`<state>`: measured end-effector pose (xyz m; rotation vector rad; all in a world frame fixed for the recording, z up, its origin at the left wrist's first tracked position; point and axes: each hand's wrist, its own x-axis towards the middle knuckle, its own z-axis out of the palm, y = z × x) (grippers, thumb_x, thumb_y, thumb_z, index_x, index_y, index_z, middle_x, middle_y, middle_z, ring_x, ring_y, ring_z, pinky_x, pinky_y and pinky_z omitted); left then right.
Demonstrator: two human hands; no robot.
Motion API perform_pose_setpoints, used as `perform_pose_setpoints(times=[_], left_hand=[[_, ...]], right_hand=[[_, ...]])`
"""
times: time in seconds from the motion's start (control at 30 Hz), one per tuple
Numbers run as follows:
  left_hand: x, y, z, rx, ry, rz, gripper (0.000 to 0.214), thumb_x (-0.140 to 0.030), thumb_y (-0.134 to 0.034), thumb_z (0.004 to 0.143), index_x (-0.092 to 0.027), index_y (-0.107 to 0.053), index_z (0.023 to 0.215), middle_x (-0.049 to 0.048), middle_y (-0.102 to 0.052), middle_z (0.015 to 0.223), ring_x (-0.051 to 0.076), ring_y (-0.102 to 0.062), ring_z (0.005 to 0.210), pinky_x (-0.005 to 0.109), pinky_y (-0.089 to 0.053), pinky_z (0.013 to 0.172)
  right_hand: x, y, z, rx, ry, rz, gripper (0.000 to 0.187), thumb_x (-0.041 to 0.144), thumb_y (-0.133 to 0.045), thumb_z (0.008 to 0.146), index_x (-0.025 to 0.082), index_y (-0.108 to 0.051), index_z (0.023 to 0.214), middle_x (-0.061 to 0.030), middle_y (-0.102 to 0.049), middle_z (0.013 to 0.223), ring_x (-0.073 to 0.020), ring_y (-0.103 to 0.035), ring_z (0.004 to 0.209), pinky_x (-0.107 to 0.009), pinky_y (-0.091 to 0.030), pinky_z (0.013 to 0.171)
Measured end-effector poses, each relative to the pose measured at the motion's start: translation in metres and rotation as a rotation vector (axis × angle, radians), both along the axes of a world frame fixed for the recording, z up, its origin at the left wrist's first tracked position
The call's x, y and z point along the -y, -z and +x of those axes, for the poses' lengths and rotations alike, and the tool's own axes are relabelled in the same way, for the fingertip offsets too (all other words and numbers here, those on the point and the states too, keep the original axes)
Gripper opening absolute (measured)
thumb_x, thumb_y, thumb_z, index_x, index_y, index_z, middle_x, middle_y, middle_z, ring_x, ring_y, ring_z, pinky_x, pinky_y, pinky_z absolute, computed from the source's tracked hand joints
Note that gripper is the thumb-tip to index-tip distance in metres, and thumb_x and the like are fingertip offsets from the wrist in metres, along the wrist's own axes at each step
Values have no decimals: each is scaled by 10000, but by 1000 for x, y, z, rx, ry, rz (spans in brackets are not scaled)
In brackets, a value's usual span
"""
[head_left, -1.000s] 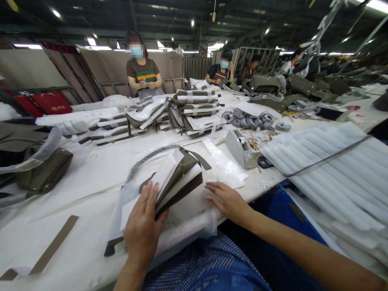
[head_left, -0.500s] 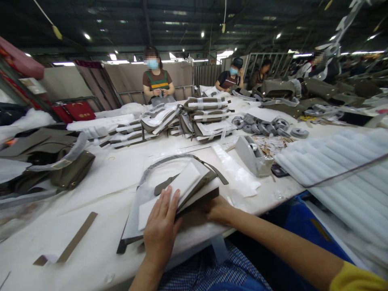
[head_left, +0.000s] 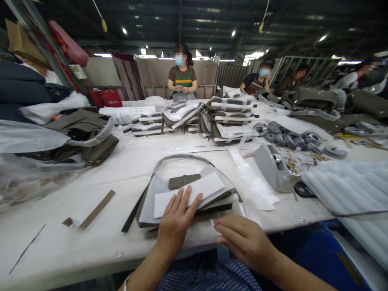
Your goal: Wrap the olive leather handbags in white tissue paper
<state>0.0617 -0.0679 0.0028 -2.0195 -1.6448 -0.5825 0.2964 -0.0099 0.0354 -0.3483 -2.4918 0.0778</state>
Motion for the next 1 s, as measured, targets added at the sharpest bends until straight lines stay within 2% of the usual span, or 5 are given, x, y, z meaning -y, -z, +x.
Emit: perform_pose_setpoints(times=[0.17, 0.4, 0.6, 0.8, 1.0], left_hand=[[6, 4, -8, -48, 36, 5, 576, -200, -537, 954, -289, -379, 1501, 113, -401, 1545, 320, -428, 1388, 461, -473, 1070], [10, 3, -3, -98, 9, -84, 551, -132, -513, 938, -292, -447, 1461, 88, -401, 1547, 320, -418, 1396, 485, -455, 1079], [3, -15, 14, -143, 48, -231, 438, -321, -435, 996, -142, -511, 1389, 106, -370, 1559, 295, -357, 1436, 609, -356, 1124], [-1, 2, 23, -40, 41, -168, 513, -400, -446, 1002, -205, -407, 1475, 90, -452, 1518, 269, -398, 1412, 583, -260, 1176], [1, 9, 25, 0, 37, -142, 515, -386, -480, 986, -248, -408, 1477, 78, -451, 1522, 271, -394, 1414, 573, -278, 1171]], right_hand=[[-31, -28, -8, 140, 33, 182, 582, 240, -661, 905, 153, -463, 1445, -132, -525, 1455, -284, -395, 1416, -525, -328, 1183], [-59, 27, -10, 211, 61, 27, 585, 171, -571, 942, 201, -395, 1499, -111, -526, 1456, -264, -478, 1360, -493, -422, 1137], [-53, 37, -9, 184, 75, 29, 502, 133, -475, 973, 202, -442, 1469, -97, -530, 1454, -255, -479, 1359, -490, -423, 1133], [-62, -6, -15, 235, 54, -231, 352, 324, -508, 977, 182, -646, 1268, -98, -668, 1287, -244, -610, 1208, -411, -450, 1082], [-142, -45, -82, 402, 384, -459, 274, 338, -511, 976, 223, -749, 1046, -27, -764, 1034, -190, -690, 974, -254, -480, 872]])
